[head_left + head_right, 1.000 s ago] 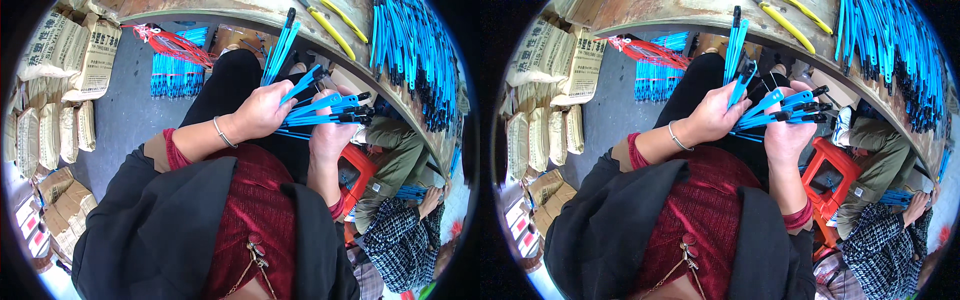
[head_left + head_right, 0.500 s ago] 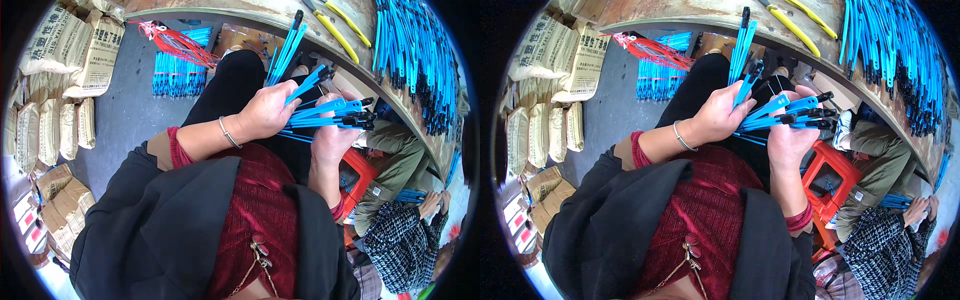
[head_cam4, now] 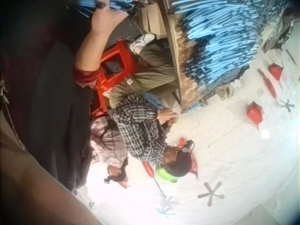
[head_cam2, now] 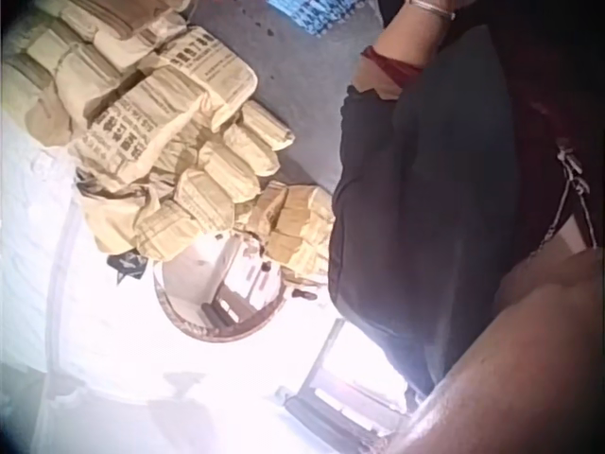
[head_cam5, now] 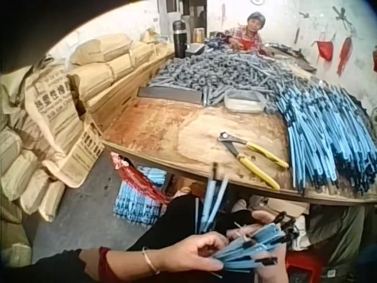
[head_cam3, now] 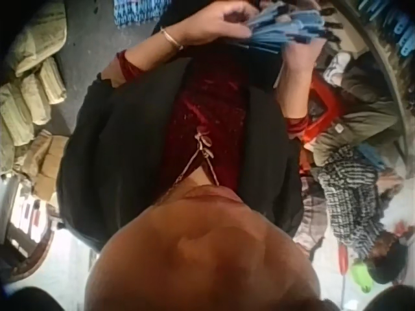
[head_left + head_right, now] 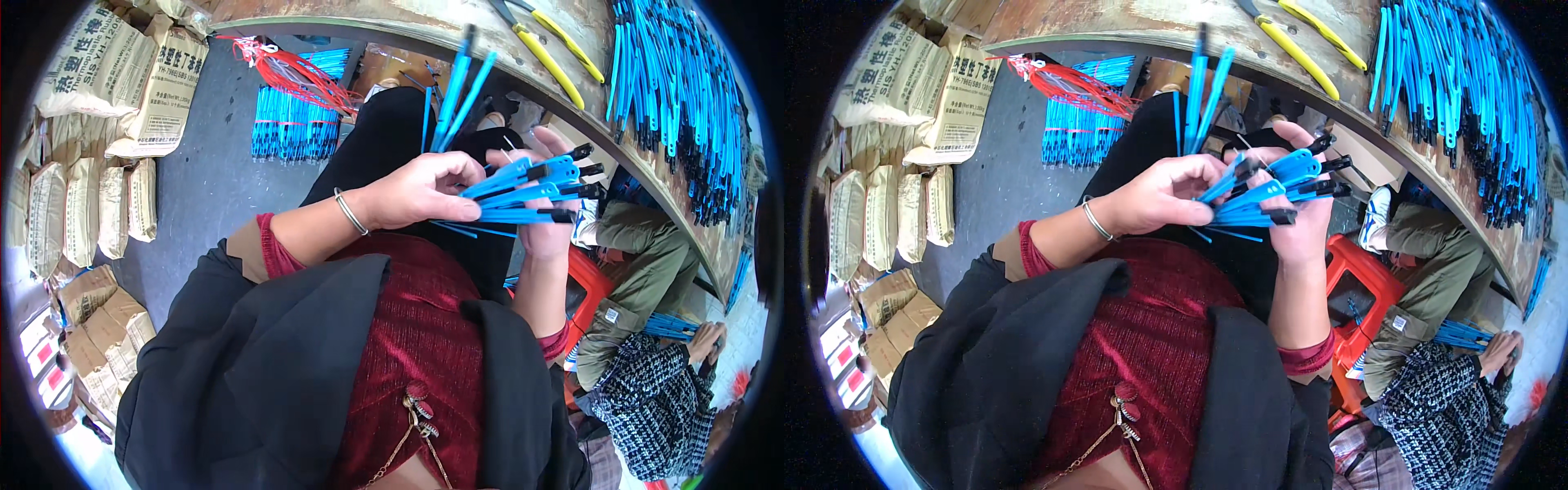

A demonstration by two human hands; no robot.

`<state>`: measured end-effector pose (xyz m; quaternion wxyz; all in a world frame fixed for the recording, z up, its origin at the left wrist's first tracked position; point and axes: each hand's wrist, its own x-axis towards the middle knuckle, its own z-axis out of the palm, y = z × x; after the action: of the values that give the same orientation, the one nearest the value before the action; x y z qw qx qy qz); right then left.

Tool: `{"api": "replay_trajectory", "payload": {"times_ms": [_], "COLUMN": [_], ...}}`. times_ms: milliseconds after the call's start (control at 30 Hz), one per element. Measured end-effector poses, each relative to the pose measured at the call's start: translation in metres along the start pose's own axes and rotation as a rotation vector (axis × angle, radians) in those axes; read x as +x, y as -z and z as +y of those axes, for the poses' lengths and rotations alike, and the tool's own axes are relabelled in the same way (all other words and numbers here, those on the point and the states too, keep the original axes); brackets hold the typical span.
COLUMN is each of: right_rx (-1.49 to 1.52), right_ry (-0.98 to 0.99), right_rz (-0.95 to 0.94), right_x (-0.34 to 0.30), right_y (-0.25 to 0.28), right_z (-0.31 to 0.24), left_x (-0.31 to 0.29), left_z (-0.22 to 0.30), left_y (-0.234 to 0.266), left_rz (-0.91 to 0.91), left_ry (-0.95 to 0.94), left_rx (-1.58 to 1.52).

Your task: The person gathers umbrella ribs, threads wire through their tips, and secures them onto a central hub using pliers.

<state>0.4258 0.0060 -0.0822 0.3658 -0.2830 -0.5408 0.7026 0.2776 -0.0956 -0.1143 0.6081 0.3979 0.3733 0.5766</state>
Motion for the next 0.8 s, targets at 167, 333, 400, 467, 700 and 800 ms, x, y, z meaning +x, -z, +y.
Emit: {"api": "replay_trajectory", "payload": {"times_ms": [167,333,400,467,700,800], "right_rx": [0.076,0.344,0.346,0.343,0.329,0.309], "right_ry": [0.04,0.096,0.123,0.194,0.303,0.319], "right_rz": [-0.17,-0.303,-0.353,-0.458,-0.651,-0.634], "right_x": [-0.005,-0.007,-0.007,-0.009,-0.002,-0.003], "right_y": [0.006,0.001,0.0,0.001,0.026,0.028], "right_z": [0.006,0.006,0.008,0.01,0.015,0.016], "left_x": [-0.015,-0.013,-0.007,0.004,0.019,0.026], "left_z": [0.016,0.02,0.021,0.016,0.028,0.026], "left_y": [0.038,0.064,0.061,0.054,0.042,0.04], "left_rz": [0.298,0.701,0.723,0.568,0.229,0.043], "left_ry": [-0.132,-0.031,0.005,-0.015,-0.061,0.094], "left_rx": [-0.347,0.436,0.626,0.336,-0.124,-0.223]}}
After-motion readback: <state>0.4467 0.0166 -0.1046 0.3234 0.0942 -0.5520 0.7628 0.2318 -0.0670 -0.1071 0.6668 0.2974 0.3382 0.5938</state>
